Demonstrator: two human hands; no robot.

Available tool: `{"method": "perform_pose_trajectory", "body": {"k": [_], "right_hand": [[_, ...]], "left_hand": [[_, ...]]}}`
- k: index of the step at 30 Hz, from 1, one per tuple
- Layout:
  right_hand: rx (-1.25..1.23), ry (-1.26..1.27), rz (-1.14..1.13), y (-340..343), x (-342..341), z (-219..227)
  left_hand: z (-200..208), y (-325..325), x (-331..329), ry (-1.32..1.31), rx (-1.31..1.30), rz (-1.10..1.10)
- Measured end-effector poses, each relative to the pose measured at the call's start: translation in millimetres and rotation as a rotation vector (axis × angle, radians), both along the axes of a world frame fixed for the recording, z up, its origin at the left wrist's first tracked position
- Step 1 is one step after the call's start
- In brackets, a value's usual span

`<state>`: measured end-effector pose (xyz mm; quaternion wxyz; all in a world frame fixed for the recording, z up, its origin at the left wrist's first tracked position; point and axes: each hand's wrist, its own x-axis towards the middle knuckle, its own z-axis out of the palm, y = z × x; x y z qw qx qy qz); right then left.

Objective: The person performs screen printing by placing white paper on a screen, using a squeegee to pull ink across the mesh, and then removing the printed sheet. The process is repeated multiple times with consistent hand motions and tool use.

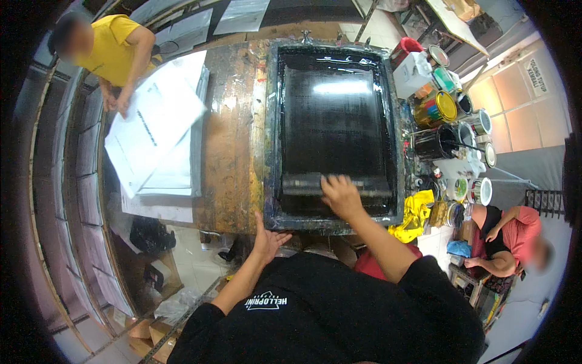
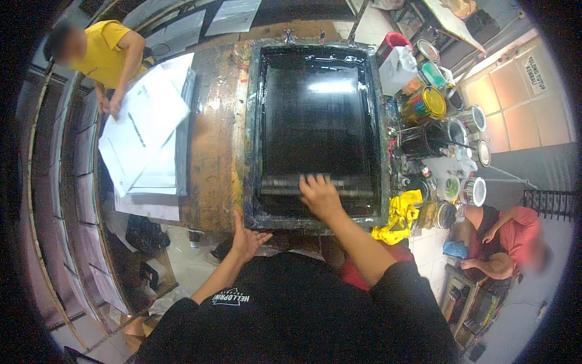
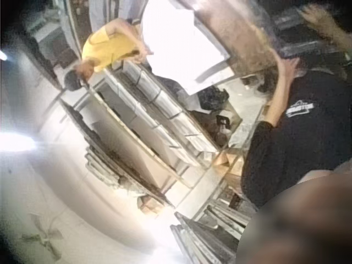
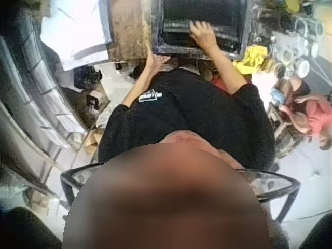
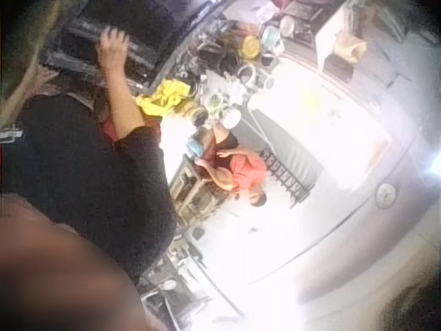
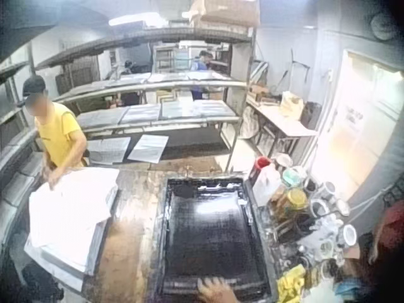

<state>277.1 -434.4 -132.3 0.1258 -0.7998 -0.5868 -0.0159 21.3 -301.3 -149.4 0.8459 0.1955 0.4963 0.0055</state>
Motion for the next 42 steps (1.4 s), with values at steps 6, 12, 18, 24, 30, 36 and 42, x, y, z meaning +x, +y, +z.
{"method": "perform_pose_trajectory", "body": {"k": [6, 12, 18, 24, 30, 36, 42], "right_hand": [[0.082, -0.091, -0.049, 142.1, 166.2, -13.2], [-0.298, 0.059, -0.026, 251.2, 308.2, 37.7], [0.011, -0.104, -0.067, 242.7, 307.5, 10.4], [-0.150, -0.055, -0.042, 147.0, 180.2, 32.4], [-0.276, 0.148, -0.041, 6.1, 8.8, 116.9], [0.227, -0.168, -0.029, 5.7, -17.6, 255.1], [0.394, -0.409, -0.086, 51.7, 31.7, 314.0]], "left_hand": [[-6.8, 6.1, -10.5, -0.072, -0.129, -0.062], [-24.0, 15.7, -39.9, -0.180, -0.238, -0.209], [-41.6, 5.0, -70.9, -0.283, 0.010, -0.385], [-31.3, -13.0, -68.9, -0.157, 0.161, -0.198], [50.0, -6.0, -35.6, -0.283, 0.353, -0.159], [181.1, 19.6, 3.8, -0.896, 0.567, -0.001], [83.4, 4.2, 74.2, 0.015, 1.887, -0.792]]}}
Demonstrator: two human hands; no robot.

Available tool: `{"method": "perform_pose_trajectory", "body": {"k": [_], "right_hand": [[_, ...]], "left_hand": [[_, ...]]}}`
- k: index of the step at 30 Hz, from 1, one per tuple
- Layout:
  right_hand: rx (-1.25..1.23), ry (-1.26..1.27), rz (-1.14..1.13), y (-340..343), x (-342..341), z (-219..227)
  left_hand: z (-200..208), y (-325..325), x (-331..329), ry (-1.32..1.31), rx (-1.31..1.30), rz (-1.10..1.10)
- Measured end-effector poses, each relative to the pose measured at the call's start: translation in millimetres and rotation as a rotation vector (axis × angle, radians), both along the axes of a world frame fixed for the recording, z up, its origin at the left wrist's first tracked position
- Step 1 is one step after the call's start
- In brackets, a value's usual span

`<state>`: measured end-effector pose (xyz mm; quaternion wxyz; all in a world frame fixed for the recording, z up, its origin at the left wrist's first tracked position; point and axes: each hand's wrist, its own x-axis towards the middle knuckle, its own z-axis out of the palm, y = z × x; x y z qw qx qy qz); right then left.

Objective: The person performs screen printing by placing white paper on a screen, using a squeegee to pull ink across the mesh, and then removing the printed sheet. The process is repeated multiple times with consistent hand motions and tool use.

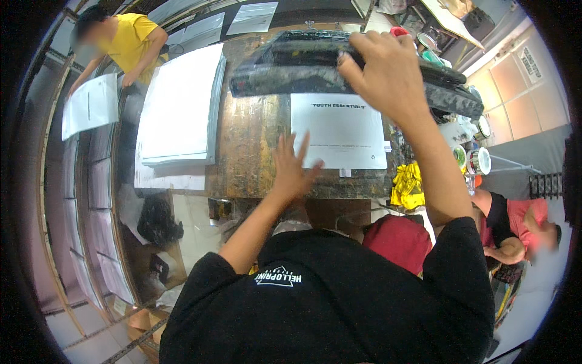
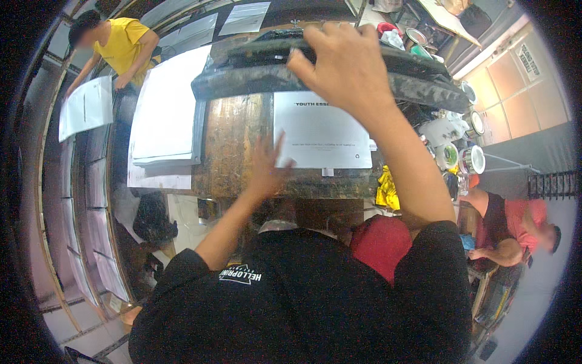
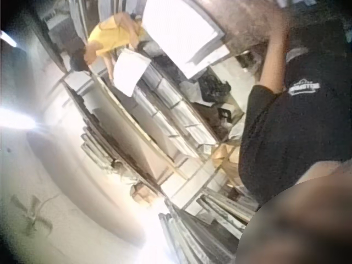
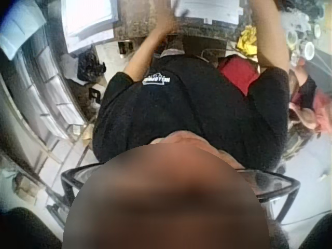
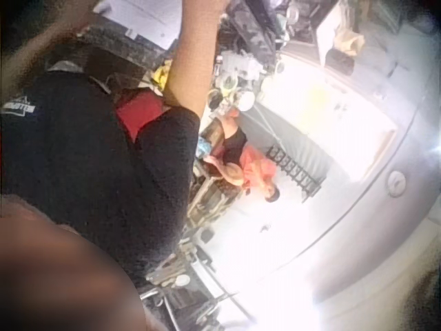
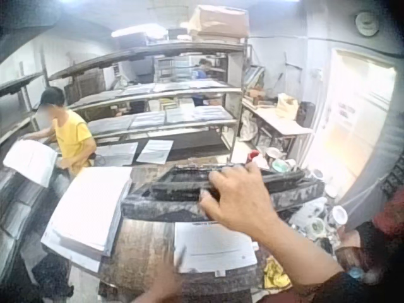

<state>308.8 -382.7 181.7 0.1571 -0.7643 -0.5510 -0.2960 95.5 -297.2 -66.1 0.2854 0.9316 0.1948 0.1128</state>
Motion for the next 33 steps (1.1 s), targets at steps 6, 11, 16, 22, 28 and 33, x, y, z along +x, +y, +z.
{"method": "perform_pose_trajectory", "body": {"k": [6, 11, 16, 22, 28, 33], "right_hand": [[0.063, 0.045, 0.022, 25.0, 26.8, 47.7], [0.068, 0.280, 0.050, 47.9, 44.2, 85.0], [0.076, 0.085, 0.018, 69.9, 59.1, 106.3], [0.186, 0.407, 0.166, 69.0, 74.1, 110.9], [0.125, 0.037, 0.115, 69.4, 67.4, 101.1], [0.138, 0.179, 0.102, 64.4, 49.6, 90.4]], "left_hand": [[-94.8, -39.7, -17.3, 0.309, 0.286, -0.017], [-55.2, -40.6, 7.7, 0.322, 0.167, 0.009], [31.3, -2.1, 72.3, -0.340, -0.010, 0.003], [15.2, 89.8, 0.7, -0.459, -0.609, 0.458], [20.1, 263.7, -120.6, -0.252, -0.370, 0.586], [30.5, 403.0, -226.2, 0.303, 0.451, 1.028]]}}
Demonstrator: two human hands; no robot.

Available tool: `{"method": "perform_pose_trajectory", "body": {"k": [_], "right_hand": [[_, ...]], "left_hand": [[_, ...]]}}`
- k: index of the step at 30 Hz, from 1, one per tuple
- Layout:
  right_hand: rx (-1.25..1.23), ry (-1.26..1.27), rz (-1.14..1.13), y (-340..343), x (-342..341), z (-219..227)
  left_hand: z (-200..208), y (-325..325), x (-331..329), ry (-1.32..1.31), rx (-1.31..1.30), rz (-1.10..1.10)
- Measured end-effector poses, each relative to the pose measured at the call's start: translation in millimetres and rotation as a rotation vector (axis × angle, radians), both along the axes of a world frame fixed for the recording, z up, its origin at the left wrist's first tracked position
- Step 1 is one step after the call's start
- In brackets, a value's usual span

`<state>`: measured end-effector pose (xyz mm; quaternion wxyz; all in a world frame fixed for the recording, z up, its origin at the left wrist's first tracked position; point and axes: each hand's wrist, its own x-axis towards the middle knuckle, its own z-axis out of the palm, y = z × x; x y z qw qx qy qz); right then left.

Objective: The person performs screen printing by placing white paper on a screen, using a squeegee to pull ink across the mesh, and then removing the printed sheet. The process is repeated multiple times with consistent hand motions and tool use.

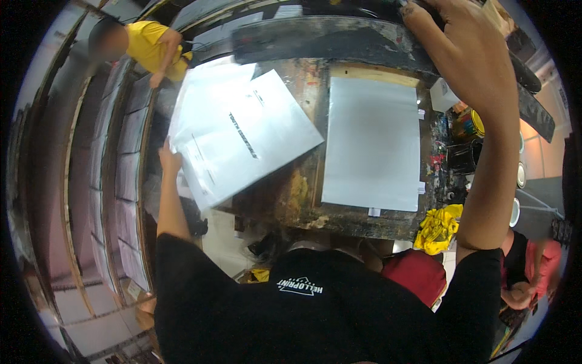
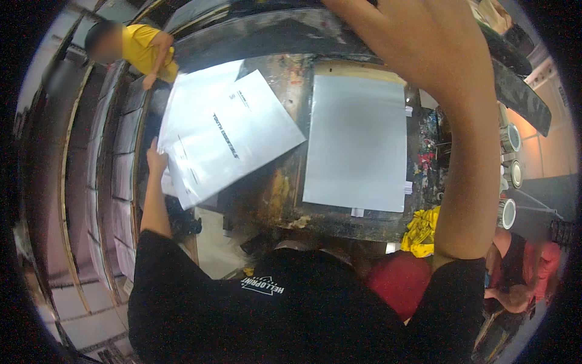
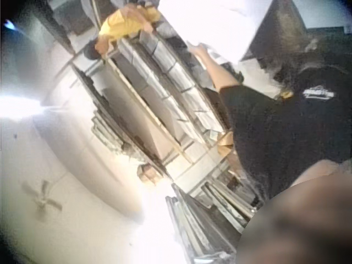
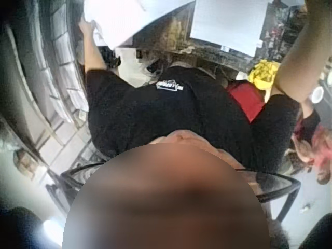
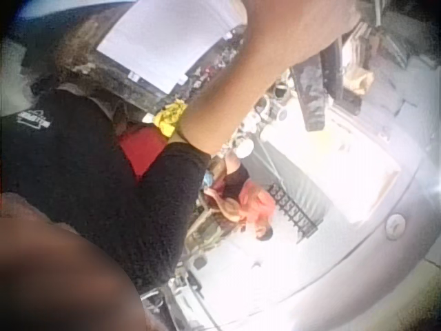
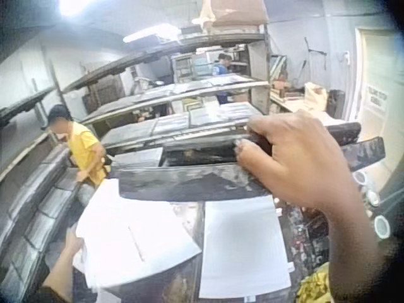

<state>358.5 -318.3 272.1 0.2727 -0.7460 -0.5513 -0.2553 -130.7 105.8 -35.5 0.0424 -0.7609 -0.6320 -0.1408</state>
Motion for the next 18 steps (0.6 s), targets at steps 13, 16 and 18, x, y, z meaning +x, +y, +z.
{"method": "perform_pose_trajectory", "body": {"k": [13, 16, 18], "right_hand": [[-0.657, 0.161, 0.035, -140.5, -93.5, -245.7], [-0.669, 0.468, 0.032, -156.0, -106.6, -345.5], [-0.646, 0.439, 0.032, -165.5, -127.1, -376.8]], "left_hand": [[1.7, -419.8, 153.1, -1.655, -1.677, -0.036], [-66.1, -417.8, 148.6, -1.485, -1.791, -0.001], [-95.1, -412.3, 151.2, -1.457, -1.843, 0.118]]}}
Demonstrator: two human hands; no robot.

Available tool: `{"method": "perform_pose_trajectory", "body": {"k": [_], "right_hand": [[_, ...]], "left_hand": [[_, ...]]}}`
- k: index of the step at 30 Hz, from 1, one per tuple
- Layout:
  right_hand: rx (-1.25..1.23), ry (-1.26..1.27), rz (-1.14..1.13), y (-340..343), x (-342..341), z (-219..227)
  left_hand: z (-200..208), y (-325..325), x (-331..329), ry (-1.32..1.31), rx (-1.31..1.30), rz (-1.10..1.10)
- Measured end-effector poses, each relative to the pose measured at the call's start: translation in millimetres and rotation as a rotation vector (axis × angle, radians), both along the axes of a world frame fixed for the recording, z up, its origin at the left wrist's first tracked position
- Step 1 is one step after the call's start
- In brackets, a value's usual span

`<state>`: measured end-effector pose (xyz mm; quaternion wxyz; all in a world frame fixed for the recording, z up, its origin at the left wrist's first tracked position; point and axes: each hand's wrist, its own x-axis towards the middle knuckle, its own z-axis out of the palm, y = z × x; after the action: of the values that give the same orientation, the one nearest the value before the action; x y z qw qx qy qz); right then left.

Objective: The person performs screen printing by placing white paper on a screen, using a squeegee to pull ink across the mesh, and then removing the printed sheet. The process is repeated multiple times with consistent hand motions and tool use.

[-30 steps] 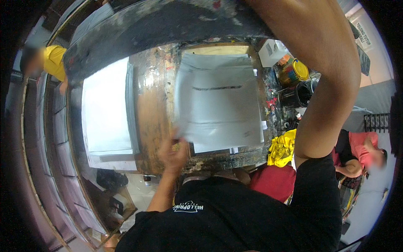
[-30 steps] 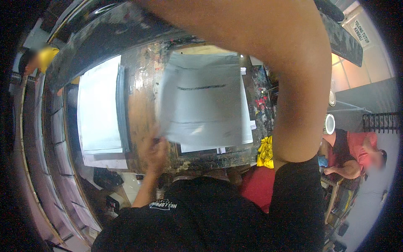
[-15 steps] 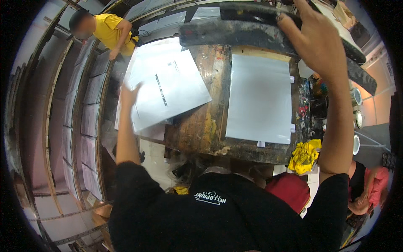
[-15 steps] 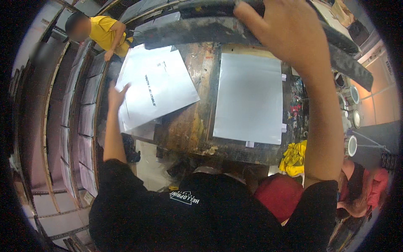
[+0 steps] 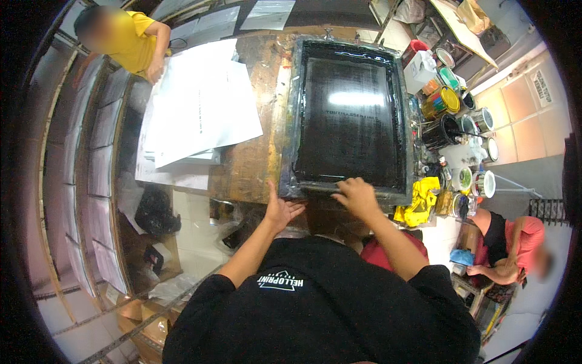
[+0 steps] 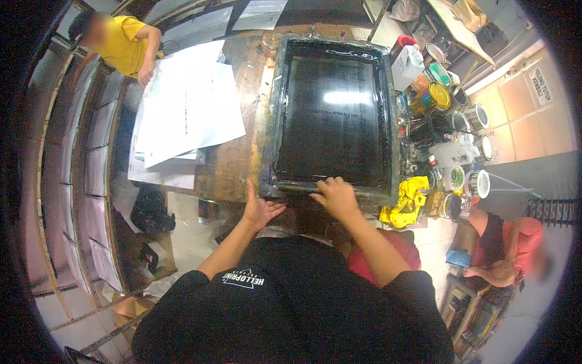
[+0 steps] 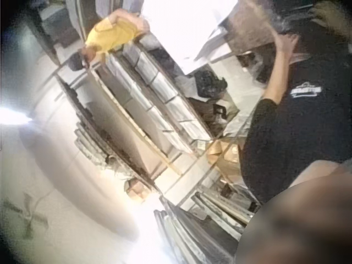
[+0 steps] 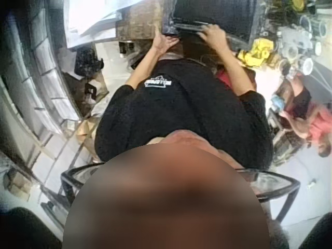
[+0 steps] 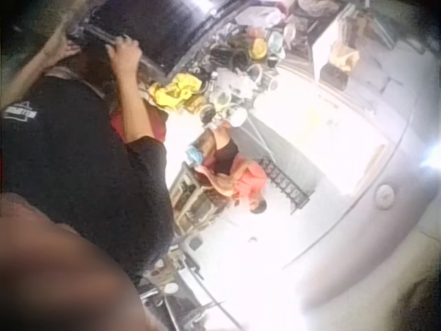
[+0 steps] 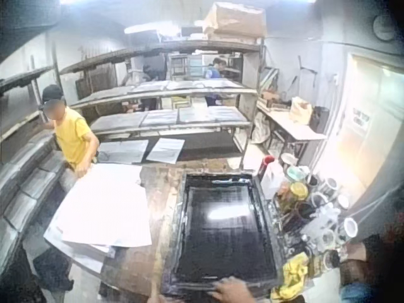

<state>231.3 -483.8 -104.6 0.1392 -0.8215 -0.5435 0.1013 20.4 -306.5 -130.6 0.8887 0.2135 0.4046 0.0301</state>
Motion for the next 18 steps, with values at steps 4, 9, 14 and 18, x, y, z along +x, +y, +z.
{"method": "perform_pose_trajectory", "body": {"k": [4, 9, 14, 18], "right_hand": [[0.096, -0.203, 0.074, 7.7, 7.8, -33.0], [0.125, -0.220, 0.008, 110.8, 120.0, -37.4], [0.178, -0.367, -0.009, 224.6, 264.2, -46.1], [0.056, -0.124, 0.042, 295.5, 363.8, -2.8]], "left_hand": [[-37.3, 1.3, 2.2, 0.117, -0.033, -0.010], [-34.7, -2.2, -9.8, 0.132, -0.074, -0.057], [-39.5, 5.0, -18.2, 0.139, -0.199, -0.097], [-60.8, 0.3, -40.2, 0.022, -0.283, -0.234]]}}
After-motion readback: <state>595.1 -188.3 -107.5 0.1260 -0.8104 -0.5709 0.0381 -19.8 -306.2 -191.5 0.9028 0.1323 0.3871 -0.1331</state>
